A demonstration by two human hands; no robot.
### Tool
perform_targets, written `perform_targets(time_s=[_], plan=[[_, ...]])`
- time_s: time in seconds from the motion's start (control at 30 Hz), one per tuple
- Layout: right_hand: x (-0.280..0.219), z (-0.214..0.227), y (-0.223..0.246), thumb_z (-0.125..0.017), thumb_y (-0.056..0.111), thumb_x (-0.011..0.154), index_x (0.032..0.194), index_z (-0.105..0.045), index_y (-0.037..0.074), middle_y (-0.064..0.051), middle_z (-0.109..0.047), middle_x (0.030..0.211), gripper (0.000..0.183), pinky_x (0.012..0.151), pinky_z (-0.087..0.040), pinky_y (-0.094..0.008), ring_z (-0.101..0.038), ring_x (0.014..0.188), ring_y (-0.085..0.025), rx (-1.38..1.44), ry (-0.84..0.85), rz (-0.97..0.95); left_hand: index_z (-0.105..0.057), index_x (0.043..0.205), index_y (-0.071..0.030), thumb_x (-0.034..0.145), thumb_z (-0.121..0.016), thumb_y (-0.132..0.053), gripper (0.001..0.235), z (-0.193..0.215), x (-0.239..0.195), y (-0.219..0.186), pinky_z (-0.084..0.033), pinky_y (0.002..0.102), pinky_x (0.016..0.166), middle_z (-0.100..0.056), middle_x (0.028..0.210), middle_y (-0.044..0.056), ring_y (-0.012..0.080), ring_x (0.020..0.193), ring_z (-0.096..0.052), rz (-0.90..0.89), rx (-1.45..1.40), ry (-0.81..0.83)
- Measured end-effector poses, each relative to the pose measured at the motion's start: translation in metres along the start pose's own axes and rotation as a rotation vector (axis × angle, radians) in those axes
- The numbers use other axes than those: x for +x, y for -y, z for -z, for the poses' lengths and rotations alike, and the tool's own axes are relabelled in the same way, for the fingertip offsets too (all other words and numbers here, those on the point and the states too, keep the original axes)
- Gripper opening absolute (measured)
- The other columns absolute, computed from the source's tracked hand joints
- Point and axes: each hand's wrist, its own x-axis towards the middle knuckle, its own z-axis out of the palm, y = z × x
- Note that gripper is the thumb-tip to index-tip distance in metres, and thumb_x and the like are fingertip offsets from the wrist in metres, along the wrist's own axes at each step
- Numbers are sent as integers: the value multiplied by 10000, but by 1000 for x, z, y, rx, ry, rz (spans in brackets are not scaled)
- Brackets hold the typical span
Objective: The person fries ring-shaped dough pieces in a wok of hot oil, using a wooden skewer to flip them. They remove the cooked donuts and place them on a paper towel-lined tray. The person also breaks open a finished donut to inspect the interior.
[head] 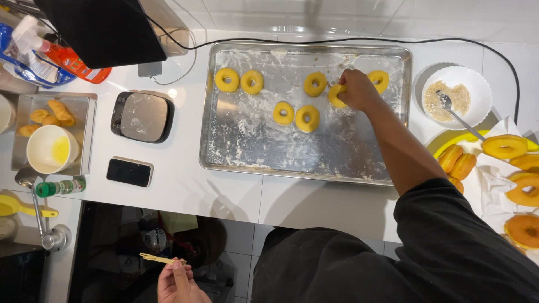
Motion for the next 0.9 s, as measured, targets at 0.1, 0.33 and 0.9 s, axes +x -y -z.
perform_targets(time_s=[0.1,0.33,0.9], plan=[[-10,9,11,-716,85,888,1229,-542,63,-170,-671,1134,384,742,-514,-418,-651,905,-330,-2,53,-6,-649,1096,-90,1083,-700,-272,189,10,7,16,-495,193,674,-717,1007,83,92,764,-625,-25,-13,-15],[-24,7,9,-667,104,863,1076,-714,42,-107,-694,1011,227,747,-486,-381,-629,889,-262,175,56,-79,-667,1143,-29,1083,-675,-231,210,13,-3,9,-492,223,712,-685,927,78,114,774,-603,75,-32,-83],[-167,-68,276,-568,54,915,1167,-609,24,-103,-678,1130,256,928,-596,-351,-694,1037,-237,1392,310,-127,-684,1076,-20,1033,-648,-129,123,148,117,-33,-559,292,853,-712,1012,111,161,905,-654,198,-171,-13]])
